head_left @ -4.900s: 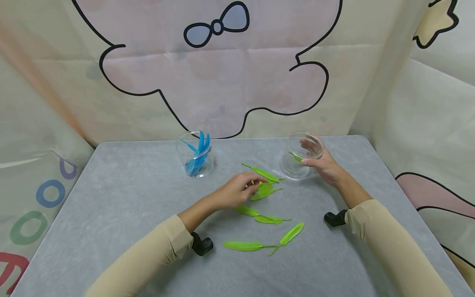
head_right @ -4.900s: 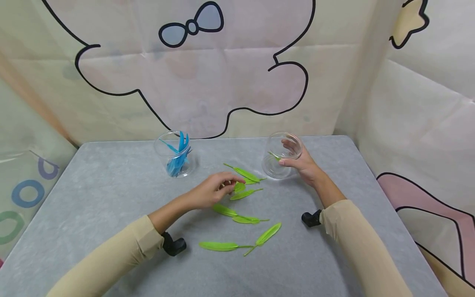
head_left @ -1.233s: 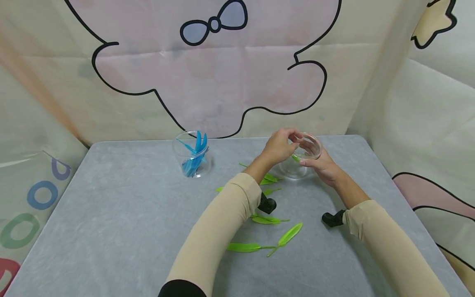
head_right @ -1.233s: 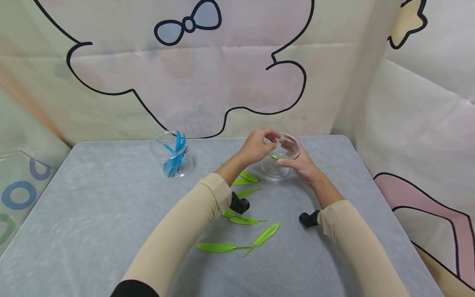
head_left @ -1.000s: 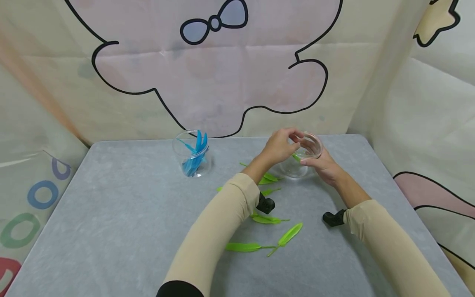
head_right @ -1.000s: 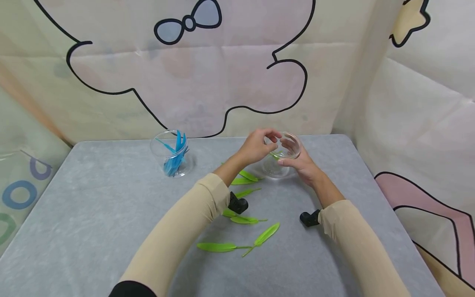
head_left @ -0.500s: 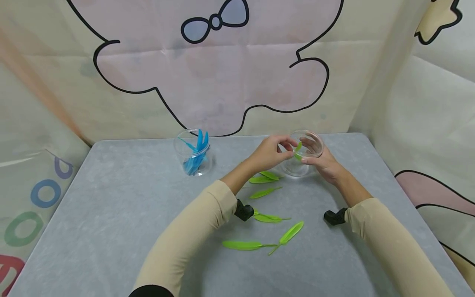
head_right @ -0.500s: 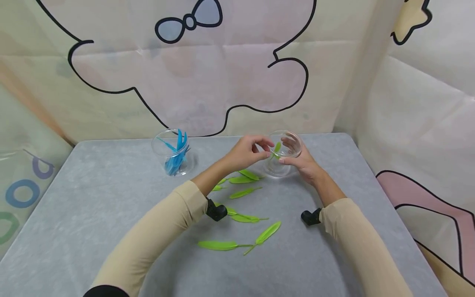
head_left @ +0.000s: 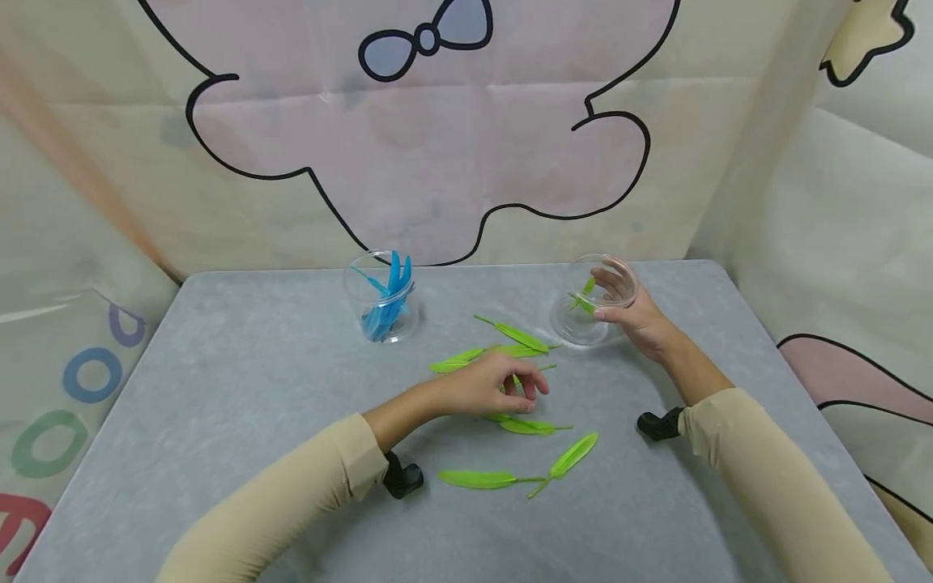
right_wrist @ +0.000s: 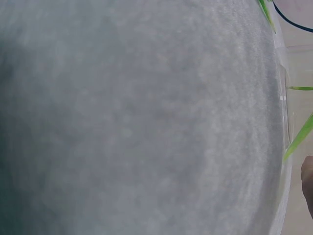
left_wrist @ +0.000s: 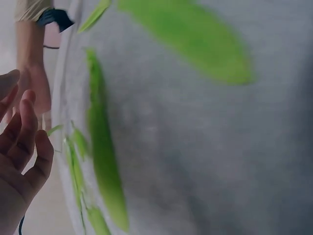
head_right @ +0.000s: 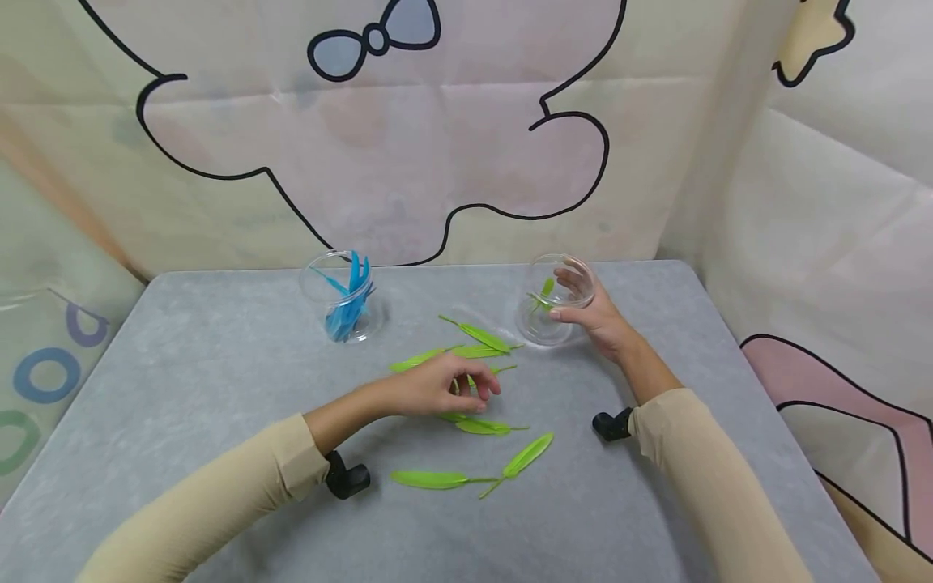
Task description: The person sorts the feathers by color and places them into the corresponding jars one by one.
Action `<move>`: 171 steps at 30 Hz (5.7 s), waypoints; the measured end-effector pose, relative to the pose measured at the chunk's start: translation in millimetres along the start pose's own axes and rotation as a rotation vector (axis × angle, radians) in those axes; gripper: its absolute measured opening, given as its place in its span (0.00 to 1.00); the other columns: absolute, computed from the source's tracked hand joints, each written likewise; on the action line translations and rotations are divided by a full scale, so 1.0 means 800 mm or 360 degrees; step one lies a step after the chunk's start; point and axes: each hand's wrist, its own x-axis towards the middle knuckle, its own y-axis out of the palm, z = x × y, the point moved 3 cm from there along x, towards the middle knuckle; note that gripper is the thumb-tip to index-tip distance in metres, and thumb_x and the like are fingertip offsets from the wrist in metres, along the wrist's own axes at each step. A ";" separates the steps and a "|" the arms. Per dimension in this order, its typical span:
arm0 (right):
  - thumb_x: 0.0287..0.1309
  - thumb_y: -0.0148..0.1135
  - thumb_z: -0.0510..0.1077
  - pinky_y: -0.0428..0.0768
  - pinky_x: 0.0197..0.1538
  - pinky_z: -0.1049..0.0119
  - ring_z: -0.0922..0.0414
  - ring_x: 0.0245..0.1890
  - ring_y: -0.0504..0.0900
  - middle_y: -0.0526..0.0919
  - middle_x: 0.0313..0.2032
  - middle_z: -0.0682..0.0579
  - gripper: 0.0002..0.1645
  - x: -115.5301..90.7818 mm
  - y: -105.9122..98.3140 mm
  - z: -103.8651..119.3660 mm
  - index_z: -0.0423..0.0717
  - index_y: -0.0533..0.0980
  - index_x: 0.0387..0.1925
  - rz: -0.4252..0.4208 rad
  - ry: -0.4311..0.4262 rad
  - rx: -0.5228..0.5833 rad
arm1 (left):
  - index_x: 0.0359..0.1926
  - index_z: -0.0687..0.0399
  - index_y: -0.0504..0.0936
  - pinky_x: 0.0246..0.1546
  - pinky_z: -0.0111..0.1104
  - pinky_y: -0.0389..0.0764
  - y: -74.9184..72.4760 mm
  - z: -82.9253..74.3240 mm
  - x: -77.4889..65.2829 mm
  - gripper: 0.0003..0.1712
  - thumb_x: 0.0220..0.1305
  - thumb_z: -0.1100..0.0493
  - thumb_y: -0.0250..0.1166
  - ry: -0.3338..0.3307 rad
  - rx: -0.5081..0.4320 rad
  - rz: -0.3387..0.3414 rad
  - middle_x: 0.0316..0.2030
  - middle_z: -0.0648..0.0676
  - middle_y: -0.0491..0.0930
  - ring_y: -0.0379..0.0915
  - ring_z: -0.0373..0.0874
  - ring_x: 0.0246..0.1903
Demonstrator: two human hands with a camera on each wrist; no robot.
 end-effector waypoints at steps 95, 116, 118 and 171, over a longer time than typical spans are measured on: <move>0.54 0.61 0.22 0.34 0.74 0.45 0.54 0.71 0.53 0.64 0.66 0.54 0.52 -0.001 0.000 0.000 0.53 0.52 0.74 -0.0003 0.0014 -0.0037 | 0.54 0.65 0.79 0.36 0.27 0.80 0.011 -0.035 0.013 0.17 0.64 0.72 0.65 -0.0017 -0.0480 -0.0311 0.37 0.57 0.80 0.80 0.36 0.30; 0.53 0.57 0.21 0.47 0.73 0.57 0.54 0.70 0.53 0.58 0.69 0.46 0.51 0.000 0.000 0.000 0.57 0.54 0.72 -0.0004 0.0021 -0.0036 | 0.57 0.63 0.78 0.37 0.31 0.80 -0.030 -0.060 0.075 0.20 0.64 0.69 0.67 0.0075 -0.0551 -0.0607 0.39 0.56 0.81 0.79 0.42 0.33; 0.53 0.57 0.22 0.56 0.69 0.64 0.55 0.69 0.56 0.58 0.69 0.46 0.50 0.000 0.000 0.000 0.57 0.54 0.71 -0.0012 0.0032 -0.0045 | 0.57 0.62 0.78 0.37 0.32 0.80 -0.034 -0.061 0.080 0.20 0.65 0.68 0.67 0.0054 -0.0563 -0.0631 0.39 0.55 0.81 0.79 0.42 0.33; 0.55 0.59 0.23 0.40 0.75 0.46 0.50 0.76 0.44 0.49 0.75 0.46 0.56 0.001 -0.002 0.000 0.52 0.44 0.77 -0.0053 0.0155 -0.0120 | 0.52 0.67 0.80 0.36 0.31 0.83 -0.077 -0.058 0.142 0.15 0.65 0.71 0.65 0.0101 -0.0668 -0.1067 0.38 0.58 0.81 0.79 0.42 0.34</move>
